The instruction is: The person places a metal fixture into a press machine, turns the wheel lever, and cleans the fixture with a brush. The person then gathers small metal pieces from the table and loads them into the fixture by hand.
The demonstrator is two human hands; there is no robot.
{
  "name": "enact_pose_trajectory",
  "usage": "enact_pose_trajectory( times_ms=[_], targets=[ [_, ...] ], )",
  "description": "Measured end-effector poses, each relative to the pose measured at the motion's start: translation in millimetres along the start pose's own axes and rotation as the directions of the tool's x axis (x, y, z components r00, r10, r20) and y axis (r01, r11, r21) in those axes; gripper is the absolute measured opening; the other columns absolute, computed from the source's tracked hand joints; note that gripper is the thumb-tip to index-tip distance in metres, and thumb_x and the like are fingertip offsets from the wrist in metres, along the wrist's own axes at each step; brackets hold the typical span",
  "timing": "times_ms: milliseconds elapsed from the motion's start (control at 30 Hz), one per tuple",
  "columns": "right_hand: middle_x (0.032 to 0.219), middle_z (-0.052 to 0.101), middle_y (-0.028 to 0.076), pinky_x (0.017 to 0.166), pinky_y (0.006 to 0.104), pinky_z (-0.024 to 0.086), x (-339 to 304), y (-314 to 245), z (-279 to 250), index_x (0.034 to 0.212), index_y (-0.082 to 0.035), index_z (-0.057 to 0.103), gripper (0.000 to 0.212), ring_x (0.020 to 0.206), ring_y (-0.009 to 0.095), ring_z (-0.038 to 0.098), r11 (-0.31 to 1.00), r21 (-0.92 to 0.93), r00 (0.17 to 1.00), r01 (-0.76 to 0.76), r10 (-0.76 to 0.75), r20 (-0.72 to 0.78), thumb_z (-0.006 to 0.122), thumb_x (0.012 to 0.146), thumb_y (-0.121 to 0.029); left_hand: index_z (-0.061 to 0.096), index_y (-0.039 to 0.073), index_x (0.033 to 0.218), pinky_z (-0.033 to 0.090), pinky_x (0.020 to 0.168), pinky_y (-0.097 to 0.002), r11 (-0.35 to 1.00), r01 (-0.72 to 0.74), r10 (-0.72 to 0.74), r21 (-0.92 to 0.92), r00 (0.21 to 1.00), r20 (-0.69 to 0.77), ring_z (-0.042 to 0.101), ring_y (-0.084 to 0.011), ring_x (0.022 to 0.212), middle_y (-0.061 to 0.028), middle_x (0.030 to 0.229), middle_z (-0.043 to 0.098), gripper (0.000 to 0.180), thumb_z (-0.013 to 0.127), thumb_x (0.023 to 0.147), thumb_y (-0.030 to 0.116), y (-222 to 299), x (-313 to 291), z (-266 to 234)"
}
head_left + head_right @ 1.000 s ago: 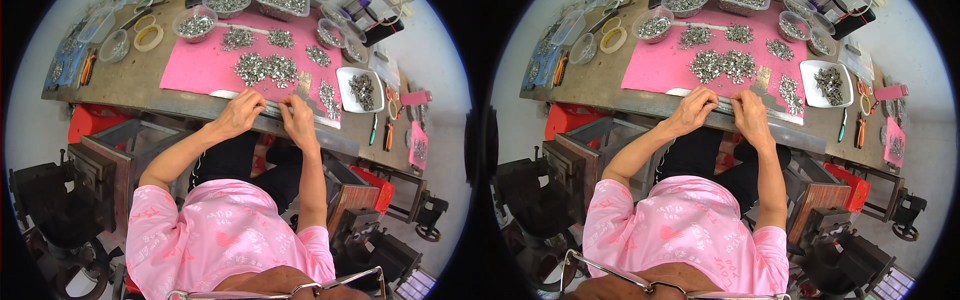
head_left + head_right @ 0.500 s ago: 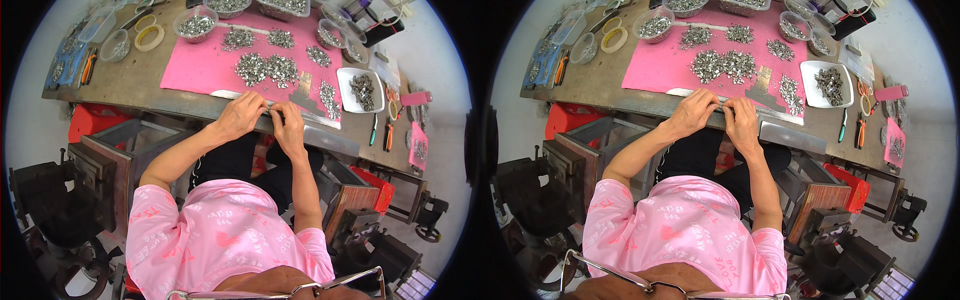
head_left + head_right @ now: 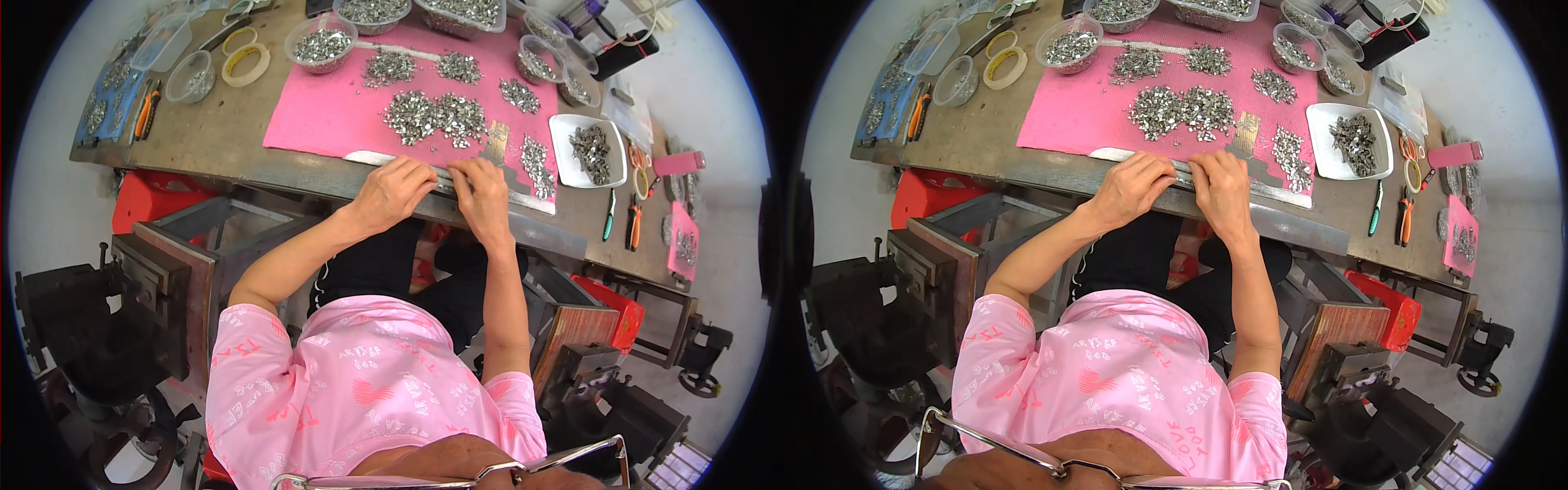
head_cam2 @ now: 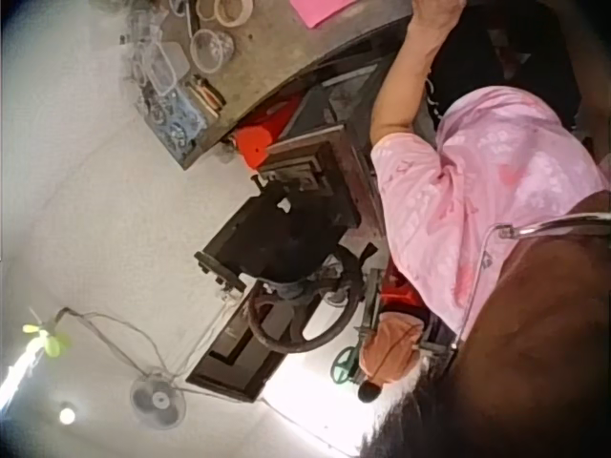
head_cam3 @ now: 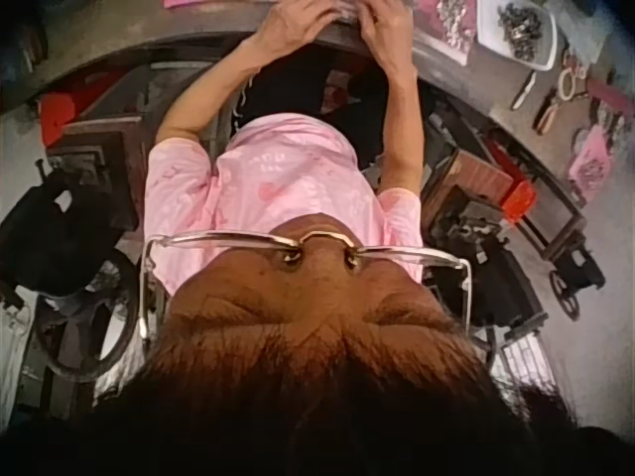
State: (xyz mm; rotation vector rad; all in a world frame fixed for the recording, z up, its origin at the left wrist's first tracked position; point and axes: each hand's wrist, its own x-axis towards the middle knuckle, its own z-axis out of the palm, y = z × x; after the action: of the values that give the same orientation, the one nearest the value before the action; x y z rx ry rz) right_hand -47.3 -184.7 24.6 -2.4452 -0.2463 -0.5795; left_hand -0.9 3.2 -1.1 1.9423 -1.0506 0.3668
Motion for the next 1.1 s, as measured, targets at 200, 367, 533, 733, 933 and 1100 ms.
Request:
enact_pose_trajectory(
  times_ms=[200,367,533,733,933,1100],
  targets=[
    [0.084,0.064,0.009,0.079,0.0421,0.043,31,11,26,0.091,-0.006,0.072,0.007,0.085,0.029,0.061,0.985,-0.171,0.999,0.014,-0.007,0.041,0.070,0.085,-0.008,0.067,0.005,0.094,0.046,0.081,-0.0408,0.998,0.000,0.002,0.061,0.999,-0.035,0.061,-0.0281,0.083,-0.0070,0.087,0.067,0.009,0.070,0.087,0.010,-25,24,-6],
    [0.084,0.064,0.009,0.080,0.0439,0.042,32,16,26,0.089,-0.005,0.070,0.006,0.086,0.029,0.061,0.992,-0.120,0.996,0.023,-0.012,0.087,0.071,0.085,-0.009,0.070,0.010,0.094,0.040,0.086,-0.0396,0.986,-0.015,0.005,0.165,0.998,0.057,0.058,-0.0233,0.088,-0.0030,0.086,0.065,0.010,0.072,0.086,0.013,-47,45,-2],
    [0.087,0.063,0.012,0.079,0.0429,0.044,14,12,-4,0.092,-0.003,0.065,0.007,0.087,0.031,0.060,0.996,-0.083,0.999,0.026,-0.023,0.035,0.068,0.086,-0.005,0.071,0.012,0.090,0.039,0.087,-0.0394,0.967,-0.145,0.102,0.209,0.973,0.205,0.055,-0.0225,0.092,-0.0017,0.086,0.060,0.008,0.073,0.084,0.015,-51,50,0],
    [0.089,0.060,0.013,0.077,0.0428,0.044,-11,-2,-14,0.094,-0.001,0.062,0.009,0.086,0.033,0.056,0.997,0.071,0.997,0.029,-0.034,0.069,0.066,0.087,0.001,0.069,0.007,0.087,0.040,0.089,-0.0416,0.950,-0.184,0.115,0.253,0.957,0.266,0.057,-0.0268,0.095,-0.0075,0.089,0.063,0.005,0.068,0.082,0.010,-50,52,0],
    [0.091,0.059,0.013,0.078,0.0425,0.046,-16,-6,-9,0.094,0.000,0.061,0.011,0.086,0.033,0.056,0.992,-0.008,0.992,0.125,-0.125,0.005,0.066,0.085,0.004,0.066,0.005,0.089,0.042,0.087,-0.0422,0.955,-0.191,0.129,0.228,0.957,0.259,0.057,-0.0304,0.096,-0.0105,0.091,0.063,0.009,0.064,0.081,0.003,-50,53,-1],
    [0.093,0.059,0.014,0.077,0.0426,0.046,-17,-8,-7,0.096,0.000,0.061,0.015,0.086,0.033,0.057,0.978,-0.096,0.983,0.185,-0.185,0.016,0.067,0.083,0.004,0.062,0.004,0.091,0.043,0.086,-0.0439,0.978,-0.132,0.089,0.162,0.964,0.252,0.058,-0.0315,0.095,-0.0116,0.091,0.063,0.009,0.064,0.082,0.003,-42,48,-1]
  ],
)
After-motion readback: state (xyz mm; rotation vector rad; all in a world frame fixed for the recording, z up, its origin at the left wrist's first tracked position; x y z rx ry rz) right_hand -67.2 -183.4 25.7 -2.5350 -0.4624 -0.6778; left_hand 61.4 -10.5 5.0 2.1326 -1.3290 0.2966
